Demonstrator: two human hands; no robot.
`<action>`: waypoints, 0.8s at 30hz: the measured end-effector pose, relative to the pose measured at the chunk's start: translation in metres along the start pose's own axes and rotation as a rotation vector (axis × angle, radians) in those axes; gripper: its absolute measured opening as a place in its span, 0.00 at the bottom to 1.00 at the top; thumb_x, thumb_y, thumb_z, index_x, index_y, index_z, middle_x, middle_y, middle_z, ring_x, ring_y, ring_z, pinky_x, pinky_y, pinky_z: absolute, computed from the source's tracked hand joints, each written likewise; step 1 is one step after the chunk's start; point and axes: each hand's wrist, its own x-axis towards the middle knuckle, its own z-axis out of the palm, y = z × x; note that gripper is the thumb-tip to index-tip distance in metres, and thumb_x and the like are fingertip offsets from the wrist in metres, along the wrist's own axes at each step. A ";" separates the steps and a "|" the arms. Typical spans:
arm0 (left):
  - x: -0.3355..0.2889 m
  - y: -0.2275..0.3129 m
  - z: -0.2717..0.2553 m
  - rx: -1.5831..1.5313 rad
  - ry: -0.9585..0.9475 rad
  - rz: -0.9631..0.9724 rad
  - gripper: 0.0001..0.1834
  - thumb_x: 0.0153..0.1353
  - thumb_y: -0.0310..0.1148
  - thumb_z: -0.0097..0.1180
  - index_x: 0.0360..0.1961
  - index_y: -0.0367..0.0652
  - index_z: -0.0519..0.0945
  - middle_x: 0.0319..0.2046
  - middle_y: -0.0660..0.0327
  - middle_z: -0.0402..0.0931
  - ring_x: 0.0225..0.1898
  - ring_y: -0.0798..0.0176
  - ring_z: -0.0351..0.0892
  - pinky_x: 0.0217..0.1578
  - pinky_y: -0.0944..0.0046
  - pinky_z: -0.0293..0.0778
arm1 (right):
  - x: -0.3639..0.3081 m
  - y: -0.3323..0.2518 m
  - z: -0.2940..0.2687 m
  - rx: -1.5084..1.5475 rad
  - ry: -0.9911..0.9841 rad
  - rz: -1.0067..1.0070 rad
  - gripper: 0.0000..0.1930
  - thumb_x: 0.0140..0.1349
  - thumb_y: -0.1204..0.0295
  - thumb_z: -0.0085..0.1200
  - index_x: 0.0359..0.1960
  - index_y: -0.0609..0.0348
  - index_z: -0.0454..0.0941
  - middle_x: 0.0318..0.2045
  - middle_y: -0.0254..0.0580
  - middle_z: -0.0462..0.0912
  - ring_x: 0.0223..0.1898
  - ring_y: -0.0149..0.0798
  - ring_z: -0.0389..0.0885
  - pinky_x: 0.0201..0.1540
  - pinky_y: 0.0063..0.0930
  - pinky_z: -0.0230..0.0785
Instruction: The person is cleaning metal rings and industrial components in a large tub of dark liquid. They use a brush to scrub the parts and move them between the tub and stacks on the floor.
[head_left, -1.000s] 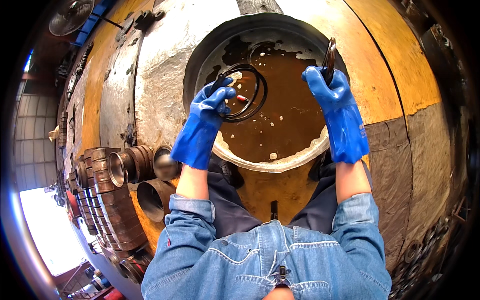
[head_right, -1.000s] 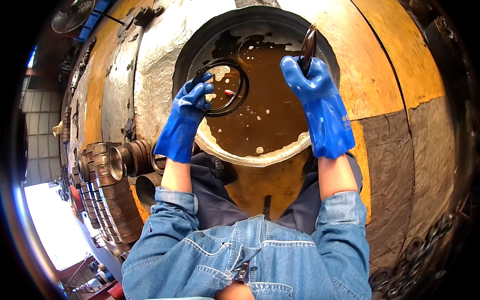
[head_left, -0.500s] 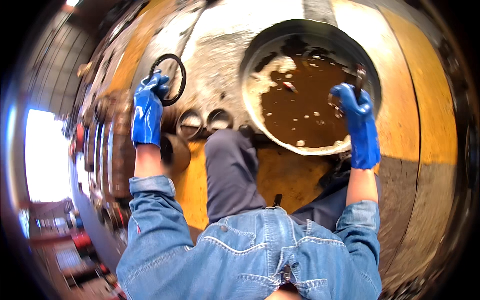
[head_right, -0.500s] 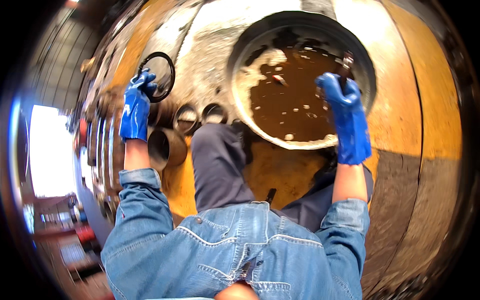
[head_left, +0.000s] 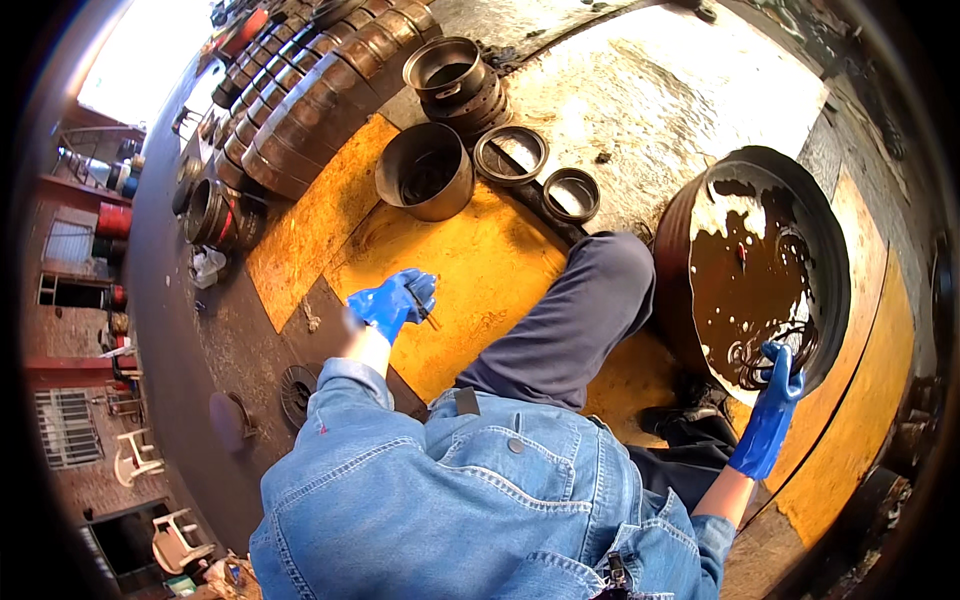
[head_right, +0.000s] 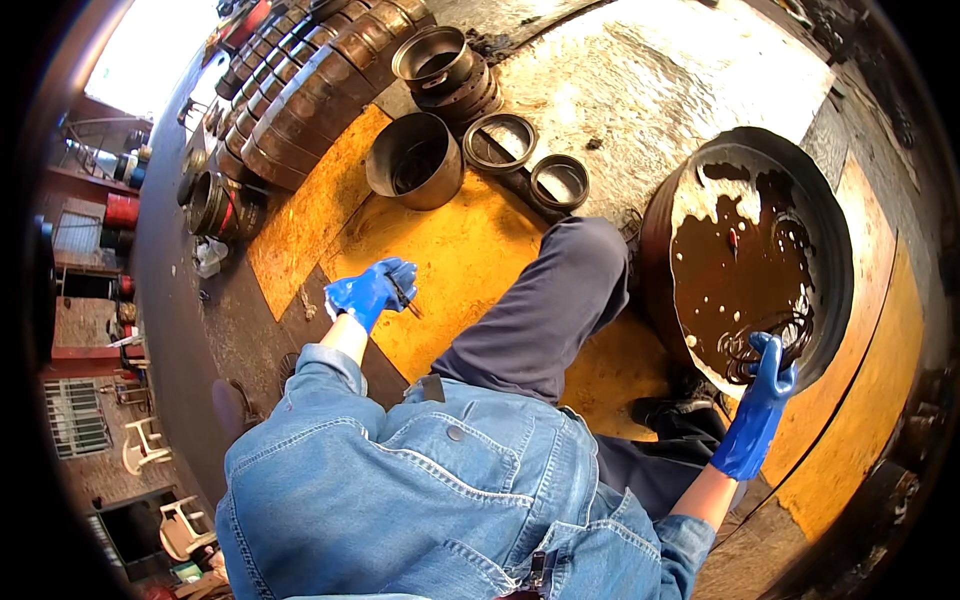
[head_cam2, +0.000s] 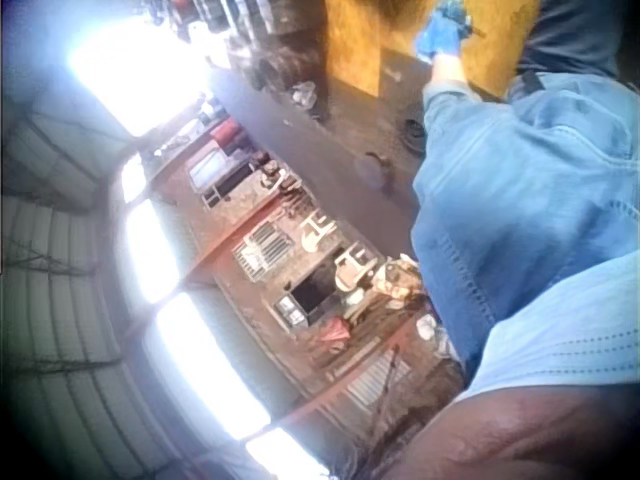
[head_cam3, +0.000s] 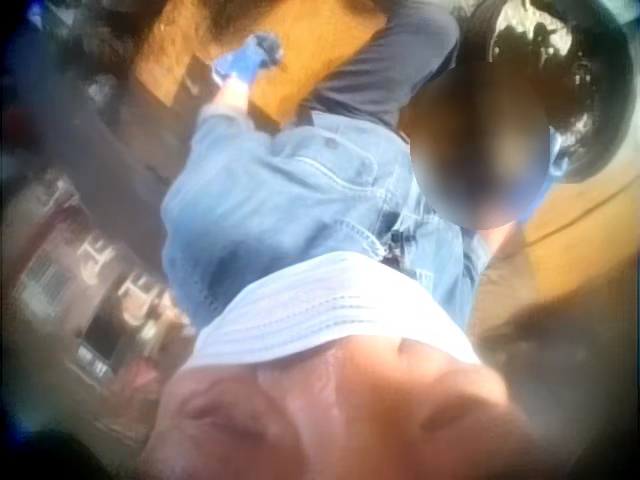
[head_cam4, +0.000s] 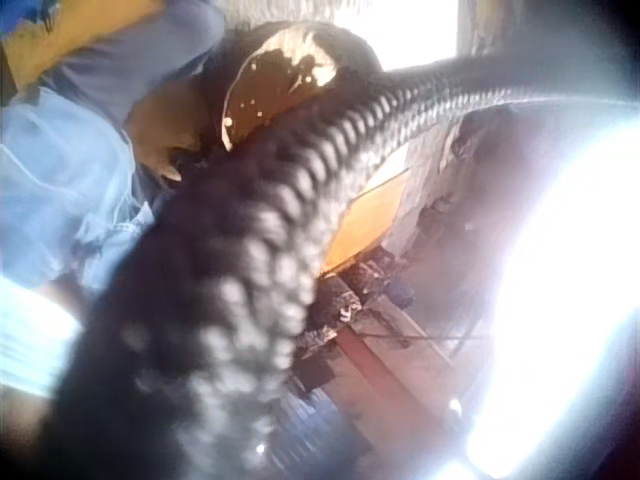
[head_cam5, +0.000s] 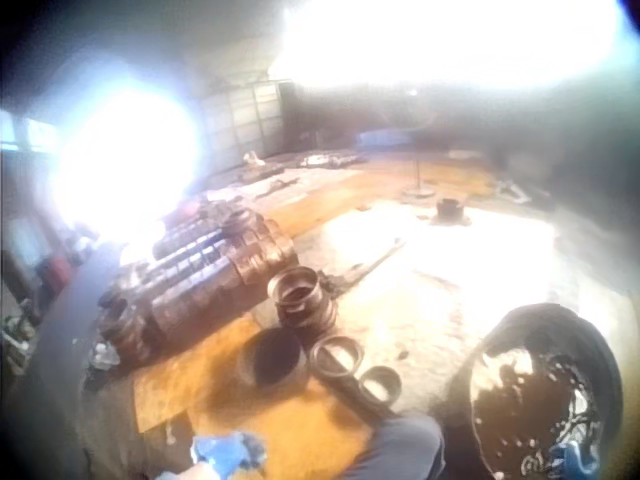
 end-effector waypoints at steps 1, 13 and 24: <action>0.015 0.001 -0.011 -0.034 -0.060 0.053 0.08 0.69 0.40 0.56 0.34 0.51 0.83 0.30 0.66 0.86 0.33 0.55 0.85 0.39 0.47 0.77 | 0.002 0.004 0.003 0.045 -0.037 0.040 0.18 0.75 0.60 0.57 0.50 0.64 0.86 0.43 0.48 0.92 0.41 0.36 0.90 0.33 0.22 0.72; 0.034 0.139 0.089 -0.936 -0.238 0.223 0.29 0.79 0.50 0.26 0.76 0.54 0.56 0.78 0.71 0.51 0.78 0.62 0.51 0.76 0.48 0.46 | -0.009 -0.010 0.012 -0.014 0.004 0.086 0.17 0.74 0.61 0.57 0.47 0.64 0.87 0.41 0.49 0.92 0.28 0.31 0.83 0.31 0.22 0.70; -0.021 0.139 0.182 0.202 -0.166 0.535 0.17 0.77 0.47 0.52 0.55 0.50 0.84 0.50 0.60 0.87 0.34 0.65 0.81 0.20 0.67 0.67 | -0.035 -0.084 0.052 -0.002 -0.081 0.222 0.15 0.72 0.59 0.62 0.47 0.57 0.88 0.39 0.35 0.91 0.36 0.28 0.83 0.38 0.25 0.73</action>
